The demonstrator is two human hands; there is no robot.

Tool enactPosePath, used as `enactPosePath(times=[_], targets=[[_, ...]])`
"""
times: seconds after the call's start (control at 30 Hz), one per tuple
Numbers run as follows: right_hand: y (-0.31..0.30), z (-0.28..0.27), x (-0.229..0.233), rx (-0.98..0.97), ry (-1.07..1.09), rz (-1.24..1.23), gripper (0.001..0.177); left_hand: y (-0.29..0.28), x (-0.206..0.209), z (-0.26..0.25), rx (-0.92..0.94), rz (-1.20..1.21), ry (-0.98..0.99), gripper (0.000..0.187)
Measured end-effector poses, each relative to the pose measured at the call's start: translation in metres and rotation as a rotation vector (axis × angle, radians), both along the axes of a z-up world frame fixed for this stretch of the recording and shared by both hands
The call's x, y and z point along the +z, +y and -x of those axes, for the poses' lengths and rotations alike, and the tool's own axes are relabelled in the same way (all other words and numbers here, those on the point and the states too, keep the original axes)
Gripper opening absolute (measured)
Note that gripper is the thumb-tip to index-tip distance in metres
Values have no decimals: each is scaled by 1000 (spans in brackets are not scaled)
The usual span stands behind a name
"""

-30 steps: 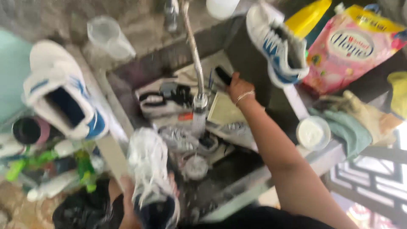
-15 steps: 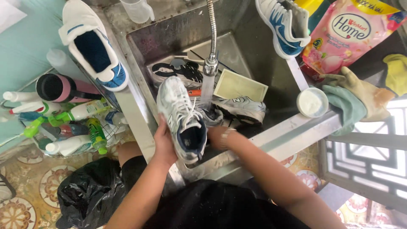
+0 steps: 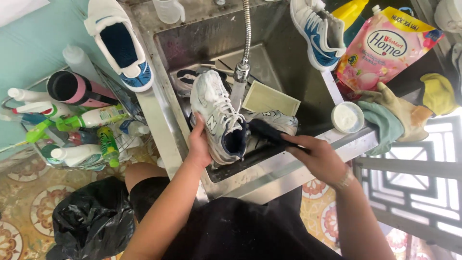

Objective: The person scrubs a white sneaker with a brush and soap in a sink, then rinses the shoe under running water. The person handles the shoe and brush to clean the exterior and interior surfaces.

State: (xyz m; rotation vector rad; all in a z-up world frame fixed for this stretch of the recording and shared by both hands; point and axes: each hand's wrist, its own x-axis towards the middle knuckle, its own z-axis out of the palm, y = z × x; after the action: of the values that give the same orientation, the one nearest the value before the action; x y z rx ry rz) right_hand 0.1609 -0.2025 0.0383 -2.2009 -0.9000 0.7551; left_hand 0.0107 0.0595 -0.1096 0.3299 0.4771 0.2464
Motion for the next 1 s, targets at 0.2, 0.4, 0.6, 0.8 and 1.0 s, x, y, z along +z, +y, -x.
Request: enactPosePath(times=[0.2,0.4,0.6,0.8,1.0], targets=[[1,46,31,-76,149,-46,36,-1,3,-19,-54,-61,0,79],[75,82,-50,-239,-467,-119,12,-34,-17,-20,-192,-73,-23,81],[73,107,-16,-139,-291,-287,13,-12,-18,-16,-85,-87,-47,84],[70,77,-29,-184,-384,-250,2,-24,-33,-25,-101,-60,-48,84],[68,109,-28,-198,-141,-335,12,-5,-30,-25,-16,-128,-142,87]])
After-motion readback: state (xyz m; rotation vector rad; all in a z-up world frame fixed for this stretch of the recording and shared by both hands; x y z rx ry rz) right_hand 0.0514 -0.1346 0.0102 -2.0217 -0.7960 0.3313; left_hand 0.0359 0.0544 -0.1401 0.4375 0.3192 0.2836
